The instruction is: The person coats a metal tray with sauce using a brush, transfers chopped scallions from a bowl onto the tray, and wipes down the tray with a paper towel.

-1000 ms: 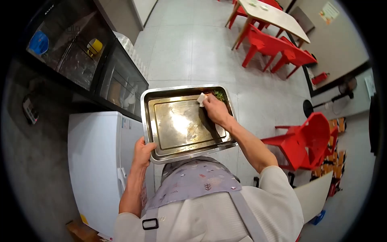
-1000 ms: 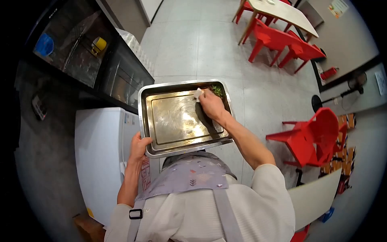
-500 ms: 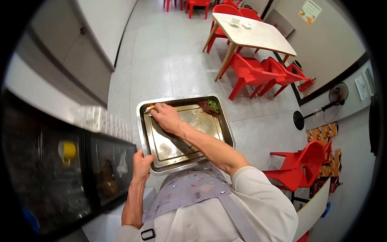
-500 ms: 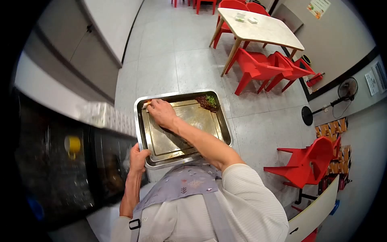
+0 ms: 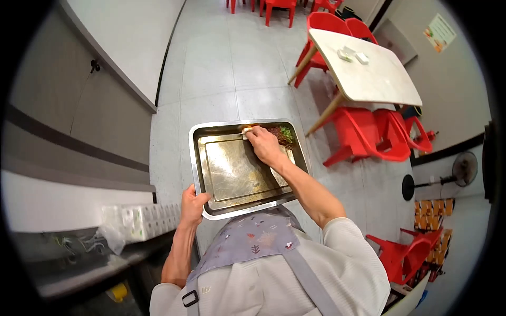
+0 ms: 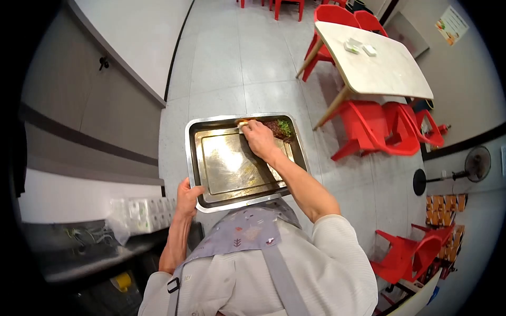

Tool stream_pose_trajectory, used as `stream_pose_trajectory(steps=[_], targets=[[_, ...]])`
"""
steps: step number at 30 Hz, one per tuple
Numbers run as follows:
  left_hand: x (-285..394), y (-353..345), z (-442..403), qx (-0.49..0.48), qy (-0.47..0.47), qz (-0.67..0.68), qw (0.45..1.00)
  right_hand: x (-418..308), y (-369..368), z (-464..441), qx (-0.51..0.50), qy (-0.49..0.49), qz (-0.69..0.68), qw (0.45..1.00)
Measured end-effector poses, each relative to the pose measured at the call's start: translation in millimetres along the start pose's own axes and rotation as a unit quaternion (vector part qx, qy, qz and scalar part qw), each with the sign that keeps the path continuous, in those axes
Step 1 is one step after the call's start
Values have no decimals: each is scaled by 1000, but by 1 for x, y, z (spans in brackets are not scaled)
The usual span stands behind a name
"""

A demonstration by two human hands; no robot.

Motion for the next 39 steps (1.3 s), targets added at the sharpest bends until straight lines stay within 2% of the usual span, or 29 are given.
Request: stream_pose_trajectory(steps=[3, 10, 12, 14, 16, 17, 20, 22, 24, 26, 28, 30, 31, 34, 37, 39], targets=[[44, 1, -69, 26, -4, 4, 1000, 48, -13, -80, -33, -19, -5, 999], [94, 12, -213, 85, 12, 29, 996, 129, -50, -247, -154, -64, 44, 985], [104, 13, -269, 87, 12, 31, 996, 131, -60, -291, -157, -58, 16, 986], [105, 25, -334, 84, 18, 27, 996, 118, -75, -341, -161, -3, 24, 987], [127, 23, -396, 75, 10, 51, 996, 138, -107, -394, -85, 62, -35, 994], [140, 26, -429, 76, 2, 48, 996, 159, -120, -425, -87, 32, -52, 994], [178, 36, -512, 64, -1, 53, 997, 239, -128, -511, -80, 4, 49, 996], [215, 32, -576, 53, -7, 59, 997, 291, -121, -571, -70, -35, 39, 996], [252, 29, -632, 48, 8, 24, 999, 319, -115, -625, -103, -64, 59, 991], [277, 29, -680, 39, 11, 22, 999, 320, -122, -660, -122, -53, 59, 989], [299, 26, -737, 35, 18, 5, 999, 332, -130, -709, -82, -20, 13, 996], [317, 20, -799, 27, 10, 11, 1000, 385, -153, -760, -34, -64, 56, 996], [325, 18, -827, 25, 1, 19, 1000, 410, -159, -787, -43, -80, 31, 995], [350, 13, -907, 28, -5, 19, 999, 444, -179, -856, -63, -55, 27, 996], [377, 8, -1010, 30, -8, 15, 999, 469, -213, -957, -27, 4, -19, 999], [405, 1, -1067, 43, -12, 11, 999, 483, -222, -1032, -18, 9, -50, 999]])
Point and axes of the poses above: each hand's wrist, its own z-axis away from the middle knuckle, its own y-axis out of the back of the hand, x = y × z, the point moved 3 cm from there along -z, towards the middle knuckle, and after that the axes turned 2 degrees about -z, right-handed, at the moved point
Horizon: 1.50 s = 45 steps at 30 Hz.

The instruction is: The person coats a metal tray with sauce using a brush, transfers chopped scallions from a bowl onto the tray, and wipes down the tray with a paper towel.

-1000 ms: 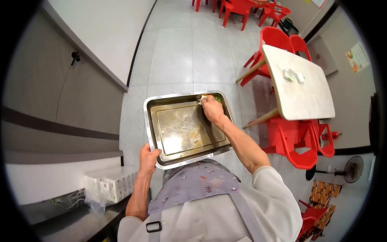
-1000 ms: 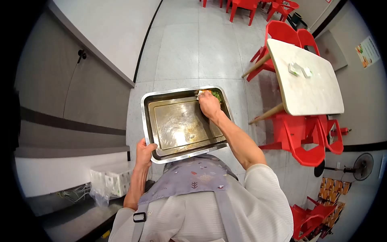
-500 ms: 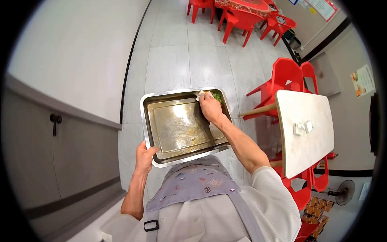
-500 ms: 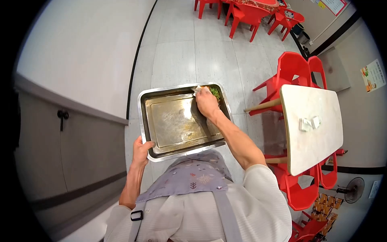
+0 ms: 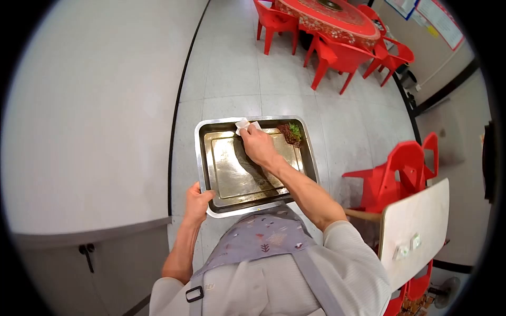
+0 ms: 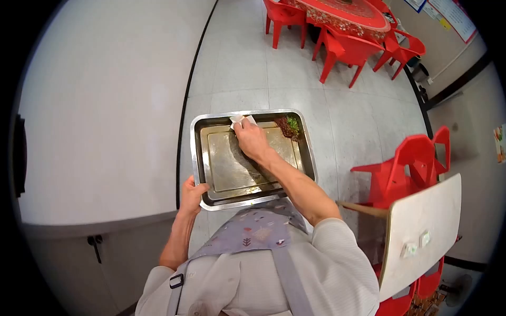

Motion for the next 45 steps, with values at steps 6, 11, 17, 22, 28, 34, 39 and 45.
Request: stream_pose_trajectory(steps=[6, 11, 17, 22, 28, 34, 39, 45], targets=[[69, -13, -139, 44, 9, 11, 999, 77, -9, -172, -5, 5, -22, 1000], [92, -11, -262, 45, 7, 22, 999, 175, -27, -261, 17, -80, -6, 997], [154, -7, -455, 37, 3, 3, 999, 198, -69, -440, 21, -26, 36, 999], [238, -18, -586, 24, -14, 15, 999, 273, -88, -572, 71, -49, 63, 994], [308, -12, -737, 19, -20, -12, 1000, 395, -74, -697, 102, -169, 94, 976], [343, -20, -905, 23, -12, -32, 999, 437, -103, -847, 167, -50, 21, 984], [396, -38, -1046, 24, -14, -51, 998, 529, -139, -995, 132, -79, 35, 988], [464, -55, -1188, 60, 3, -10, 998, 651, -141, -1129, 107, -153, 69, 980]])
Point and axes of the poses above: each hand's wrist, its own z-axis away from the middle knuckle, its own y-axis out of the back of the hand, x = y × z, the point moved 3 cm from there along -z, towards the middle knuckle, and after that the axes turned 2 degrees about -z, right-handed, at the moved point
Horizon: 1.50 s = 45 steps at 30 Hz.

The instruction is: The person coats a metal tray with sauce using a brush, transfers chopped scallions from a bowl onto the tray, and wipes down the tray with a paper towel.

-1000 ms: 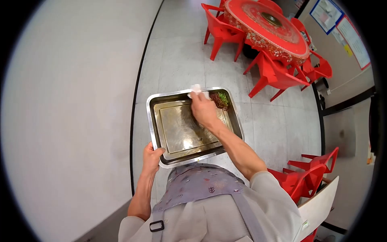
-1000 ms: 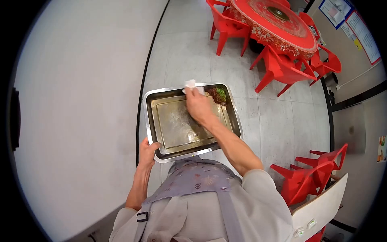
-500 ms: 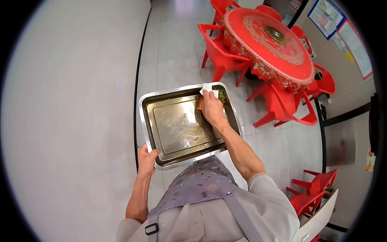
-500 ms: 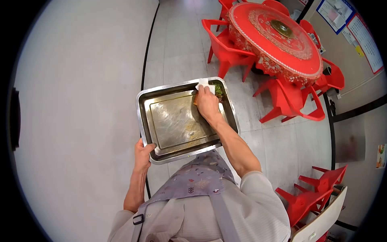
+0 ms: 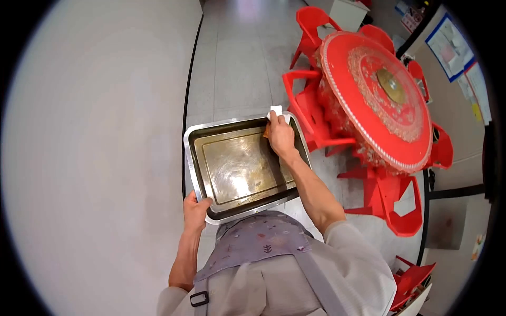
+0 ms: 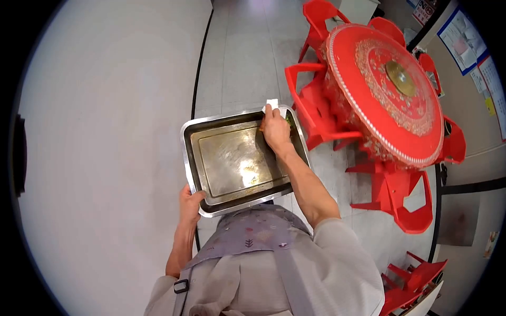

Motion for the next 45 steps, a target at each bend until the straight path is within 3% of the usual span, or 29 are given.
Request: stream_pose_trajectory(steps=[5, 10, 15, 16, 29, 36, 39, 45], targets=[[34, -13, -144, -37, -13, -16, 999, 21, -45, -111, 34, 8, -14, 999], [86, -32, -313, -75, -16, -27, 997, 32, -129, -233, -11, 41, 31, 999], [152, -54, -456, -125, -29, -37, 991, 29, -153, -345, -35, 37, 45, 998], [169, -62, -479, -138, -12, -32, 990, 31, -158, -366, 13, 60, 23, 998], [273, -193, -783, -184, 3, -106, 977, 181, -240, -636, 3, -54, 76, 996], [321, -270, -874, -308, 54, -127, 941, 219, -215, -670, 32, -132, 166, 977], [311, -298, -901, -369, 60, -170, 912, 227, -187, -642, 33, -234, 127, 963], [286, -369, -881, -529, 105, -191, 820, 142, -152, -563, 76, -264, 103, 956]])
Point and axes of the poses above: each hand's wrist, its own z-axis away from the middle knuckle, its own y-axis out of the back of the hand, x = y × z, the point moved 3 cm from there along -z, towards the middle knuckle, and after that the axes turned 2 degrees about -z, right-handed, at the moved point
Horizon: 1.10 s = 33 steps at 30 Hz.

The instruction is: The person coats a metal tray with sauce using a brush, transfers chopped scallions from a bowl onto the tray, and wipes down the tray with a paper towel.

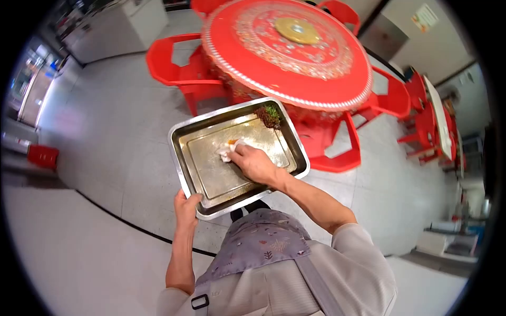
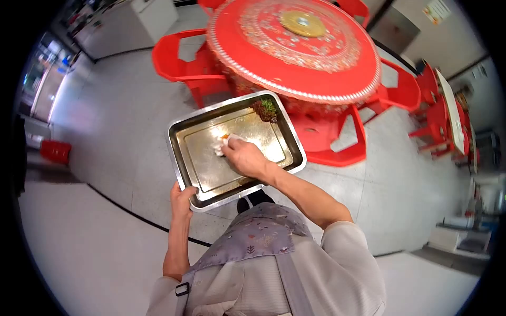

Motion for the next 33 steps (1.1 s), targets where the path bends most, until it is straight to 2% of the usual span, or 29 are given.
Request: stream_pose_trajectory(steps=[2, 3, 5, 7, 8, 10, 11, 14, 17, 21, 27, 29, 33], targets=[[2, -26, -7, -70, 6, -5, 998, -6, 15, 33, -19, -14, -1, 1000], [2, -40, -8, -103, 7, -12, 995, -2, 25, 52, -38, -58, -22, 997], [-1, -73, -9, -123, 14, -30, 992, 31, 50, 92, 23, -126, 43, 991], [-4, -102, -6, -160, 25, -59, 985, 85, 71, 139, 51, -254, 90, 962], [-12, -115, -7, -180, 22, -63, 981, 82, 79, 155, 57, -264, 92, 958], [-20, -154, -2, -208, 21, -69, 975, 64, 121, 181, 170, -271, -3, 948], [-24, -174, 4, -226, 24, -76, 971, 47, 129, 188, 175, -274, -45, 945], [-41, -238, 19, -271, 9, -85, 959, 17, 124, 219, 238, -186, -145, 942], [-57, -320, 46, -300, 5, -79, 951, 41, 155, 289, 93, -237, -128, 959], [-85, -409, 77, -346, 2, -102, 933, 104, 219, 418, 18, -335, -37, 941], [-137, -524, 107, -400, 31, -106, 910, 149, 298, 598, 5, -433, 93, 896], [-147, -561, 117, -416, 27, -127, 900, 167, 308, 647, -39, -451, 218, 864], [-185, -633, 125, -461, 33, -143, 875, 207, 314, 714, 4, -471, 283, 835]])
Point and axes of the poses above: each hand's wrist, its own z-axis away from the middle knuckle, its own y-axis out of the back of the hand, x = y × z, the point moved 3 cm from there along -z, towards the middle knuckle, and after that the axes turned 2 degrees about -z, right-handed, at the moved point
